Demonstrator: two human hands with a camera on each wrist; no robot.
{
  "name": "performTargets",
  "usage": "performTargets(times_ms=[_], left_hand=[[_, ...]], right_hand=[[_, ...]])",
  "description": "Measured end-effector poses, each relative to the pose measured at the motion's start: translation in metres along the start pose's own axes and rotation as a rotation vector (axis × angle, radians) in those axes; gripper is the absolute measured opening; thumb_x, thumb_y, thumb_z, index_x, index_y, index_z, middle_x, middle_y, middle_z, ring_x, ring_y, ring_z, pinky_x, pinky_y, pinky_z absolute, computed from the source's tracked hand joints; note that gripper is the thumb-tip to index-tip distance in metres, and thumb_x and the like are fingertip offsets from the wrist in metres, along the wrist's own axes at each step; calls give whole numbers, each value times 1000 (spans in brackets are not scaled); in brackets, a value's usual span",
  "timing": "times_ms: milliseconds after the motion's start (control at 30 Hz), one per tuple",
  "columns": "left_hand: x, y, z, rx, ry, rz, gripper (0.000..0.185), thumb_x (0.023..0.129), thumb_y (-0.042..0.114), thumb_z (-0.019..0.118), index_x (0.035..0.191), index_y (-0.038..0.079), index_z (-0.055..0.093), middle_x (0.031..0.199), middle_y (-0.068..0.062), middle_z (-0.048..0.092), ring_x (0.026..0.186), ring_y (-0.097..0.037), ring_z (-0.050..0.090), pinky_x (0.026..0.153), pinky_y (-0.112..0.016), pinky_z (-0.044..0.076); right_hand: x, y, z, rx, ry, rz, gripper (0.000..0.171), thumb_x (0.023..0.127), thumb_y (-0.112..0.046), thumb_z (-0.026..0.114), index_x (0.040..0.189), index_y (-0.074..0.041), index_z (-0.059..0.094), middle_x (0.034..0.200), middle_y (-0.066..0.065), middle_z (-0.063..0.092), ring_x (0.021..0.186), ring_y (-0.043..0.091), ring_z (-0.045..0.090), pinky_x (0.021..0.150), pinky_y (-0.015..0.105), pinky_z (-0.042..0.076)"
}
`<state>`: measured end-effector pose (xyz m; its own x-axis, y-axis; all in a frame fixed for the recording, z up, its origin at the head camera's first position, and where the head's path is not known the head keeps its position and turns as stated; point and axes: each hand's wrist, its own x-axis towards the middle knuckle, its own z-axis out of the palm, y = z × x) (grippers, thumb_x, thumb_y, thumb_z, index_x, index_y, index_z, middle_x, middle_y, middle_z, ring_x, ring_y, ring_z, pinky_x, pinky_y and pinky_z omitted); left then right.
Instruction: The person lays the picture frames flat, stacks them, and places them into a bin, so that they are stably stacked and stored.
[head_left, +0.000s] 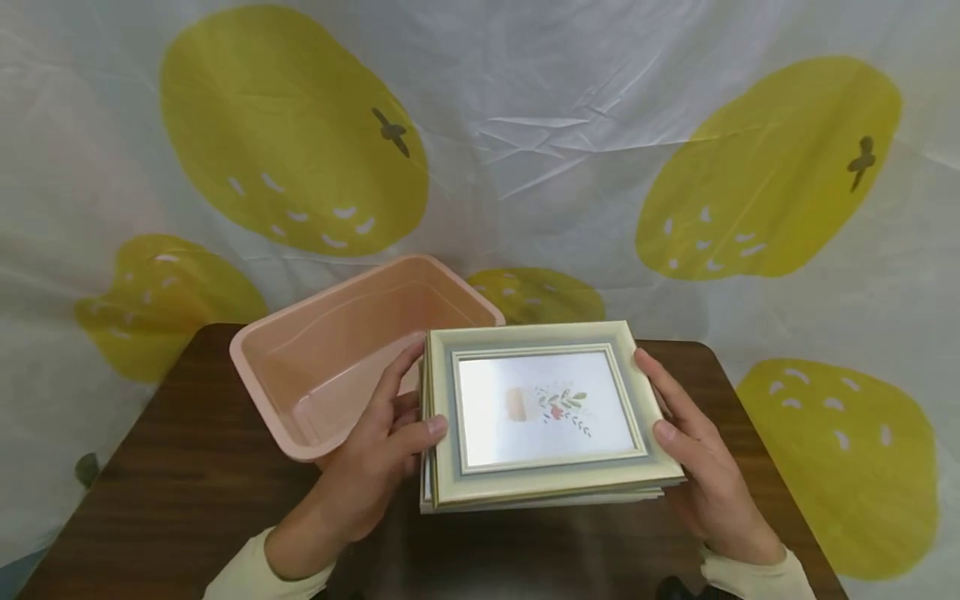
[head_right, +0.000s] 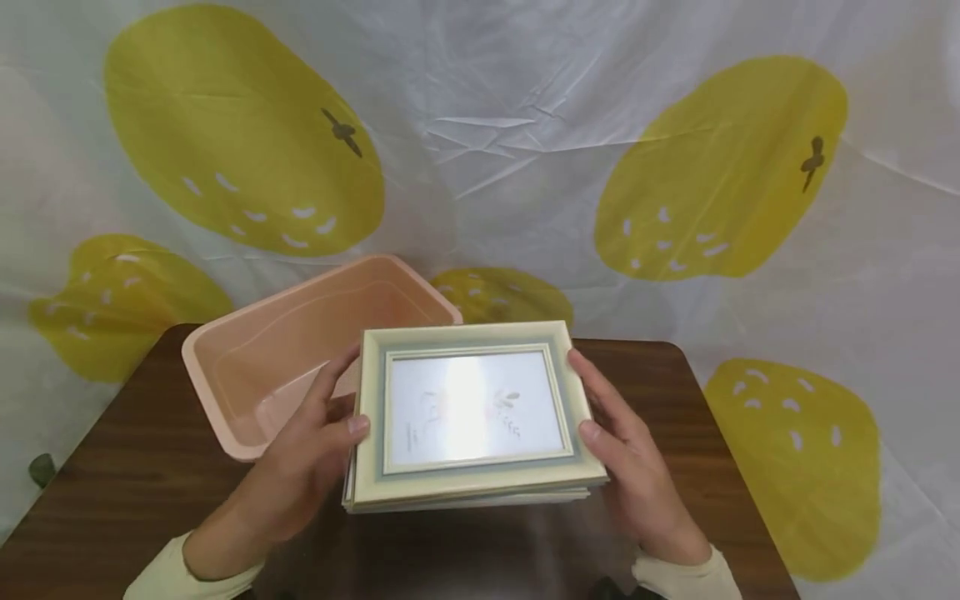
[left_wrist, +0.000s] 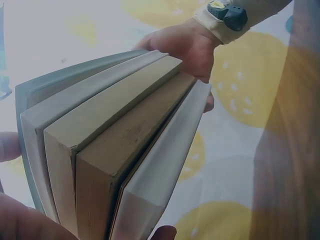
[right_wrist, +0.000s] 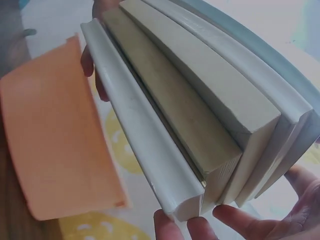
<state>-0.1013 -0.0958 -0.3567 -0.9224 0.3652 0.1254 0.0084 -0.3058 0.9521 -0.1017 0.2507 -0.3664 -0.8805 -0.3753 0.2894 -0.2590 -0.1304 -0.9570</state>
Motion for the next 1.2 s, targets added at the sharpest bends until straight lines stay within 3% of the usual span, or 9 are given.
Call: performTargets(times_ms=[100,233,400,533,733,967,1200], left_hand=[[5,10,-2,24,31,3,81,100,16,57,169,31,17,148,-29,42,120,-26,63,84,-42,62],[11,18,-7,26,82,-1,79,102,19,55,168,41,16,155,-22,33,118,-27,66,85,-42,63],[16,21,-15,49,122,66,75,108,14,51,168,44,18,163,-12,19,111,-25,70,80,-38,64],[18,22,-22,66,96,97,70,110,12,49,169,38,21,166,-8,21,113,-23,70,81,-39,65],[23,32,-39,158,78,106,64,110,16,46,167,34,21,165,-4,31,132,-25,57,88,-44,62],[27,55,-52,176,91,44,69,105,20,48,164,36,16,162,-9,25,138,-34,45,86,-49,59],[30,67,-75,162,57,8,70,104,18,50,159,41,14,157,-11,27,120,-22,63,81,-43,64]], right_hand=[[14,-7,2,-5,14,-9,62,111,-8,26,171,-20,17,173,7,22,118,15,67,91,28,60],[32,-10,4,16,6,4,61,112,-12,30,171,-24,18,170,10,23,105,14,71,86,28,61],[53,-5,7,9,1,22,59,113,-17,33,171,-28,20,166,9,29,96,11,71,82,26,60],[63,-1,8,22,-6,28,59,113,-18,34,171,-27,21,164,11,32,94,11,71,80,26,60],[83,-2,15,37,-44,54,60,114,-20,37,170,-29,21,167,14,29,96,11,72,80,27,61],[107,-6,22,34,-49,69,60,113,-22,40,170,-31,23,168,14,28,98,12,71,79,27,60],[135,-3,31,100,-68,94,63,109,-19,40,169,-31,25,168,12,29,93,12,72,72,27,60]])
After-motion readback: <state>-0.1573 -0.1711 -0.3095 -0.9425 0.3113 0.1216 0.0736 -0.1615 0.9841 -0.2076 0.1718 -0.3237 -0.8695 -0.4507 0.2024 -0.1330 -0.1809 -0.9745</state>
